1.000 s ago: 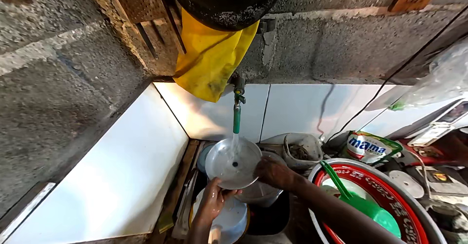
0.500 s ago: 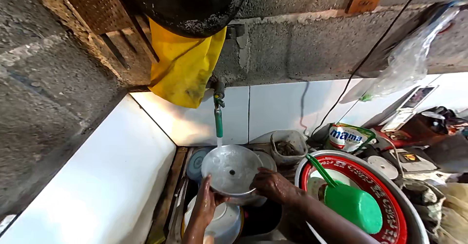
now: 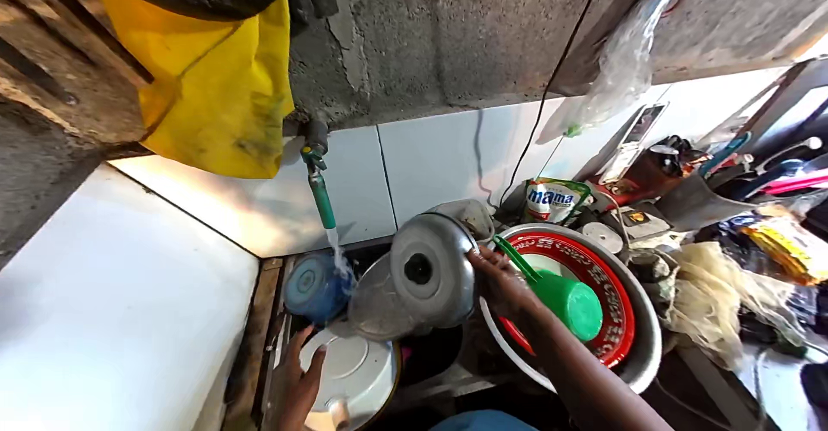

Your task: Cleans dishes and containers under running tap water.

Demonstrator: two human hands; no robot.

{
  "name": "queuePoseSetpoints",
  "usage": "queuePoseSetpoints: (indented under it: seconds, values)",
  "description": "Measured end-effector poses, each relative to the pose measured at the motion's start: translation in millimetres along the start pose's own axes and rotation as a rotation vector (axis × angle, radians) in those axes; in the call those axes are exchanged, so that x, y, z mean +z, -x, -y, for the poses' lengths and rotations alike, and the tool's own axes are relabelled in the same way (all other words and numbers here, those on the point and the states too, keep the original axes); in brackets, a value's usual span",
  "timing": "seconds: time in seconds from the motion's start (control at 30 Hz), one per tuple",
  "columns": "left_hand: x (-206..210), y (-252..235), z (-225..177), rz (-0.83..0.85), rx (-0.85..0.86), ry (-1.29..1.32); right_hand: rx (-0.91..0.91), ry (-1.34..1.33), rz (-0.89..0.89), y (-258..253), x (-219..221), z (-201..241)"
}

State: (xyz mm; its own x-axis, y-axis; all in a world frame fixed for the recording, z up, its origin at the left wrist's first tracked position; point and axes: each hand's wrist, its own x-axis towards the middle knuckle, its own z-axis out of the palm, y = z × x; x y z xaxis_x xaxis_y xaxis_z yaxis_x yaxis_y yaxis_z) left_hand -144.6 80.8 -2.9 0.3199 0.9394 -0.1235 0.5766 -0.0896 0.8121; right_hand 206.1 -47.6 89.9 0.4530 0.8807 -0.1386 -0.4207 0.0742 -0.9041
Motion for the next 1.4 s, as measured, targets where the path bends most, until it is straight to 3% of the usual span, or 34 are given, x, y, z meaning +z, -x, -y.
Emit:
queuePoseSetpoints:
  seconds: [0.1,0.2,0.4,0.47,0.53,0.63,0.7,0.77,0.8,0.9,1.0,1.17,1.4]
  values:
    - [-7,23,39,-0.019,-0.125,-0.094,-0.002,-0.054,-0.256,14,-32,23]
    - [0,44,60,-0.001,-0.26,0.002,-0.095,-0.022,-0.488,34,-84,42]
    - [17,52,63,-0.11,-0.377,0.096,-0.228,-0.067,-0.842,89,-151,57]
    - [21,51,64,-0.141,-0.414,0.117,-0.236,-0.078,-0.878,105,-163,55]
    - [25,51,63,-0.174,-0.417,0.122,-0.228,-0.107,-0.903,113,-174,48]
    - [30,49,47,-0.238,-0.253,-0.205,-0.213,-0.153,-0.979,118,-186,35]
    - [33,44,25,-0.225,-0.054,-0.253,-0.193,-0.153,-1.003,120,-194,27]
    - [40,36,-6,-0.096,-0.019,-0.103,-0.127,-0.058,-0.989,122,-204,21]
    - [50,33,-20,-0.052,-0.076,0.048,-0.085,0.008,-0.965,123,-208,19]
    - [86,26,-48,-0.033,-0.454,0.65,0.068,0.218,-0.82,133,-210,16]
    - [113,9,-62,-0.125,-0.696,0.942,0.198,0.343,-0.715,142,-207,15]
    - [132,-12,-54,-0.244,-0.743,0.986,0.299,0.526,-0.686,145,-208,13]
    - [122,-17,-78,-0.238,-0.607,1.145,0.054,0.737,-0.514,129,-178,23]
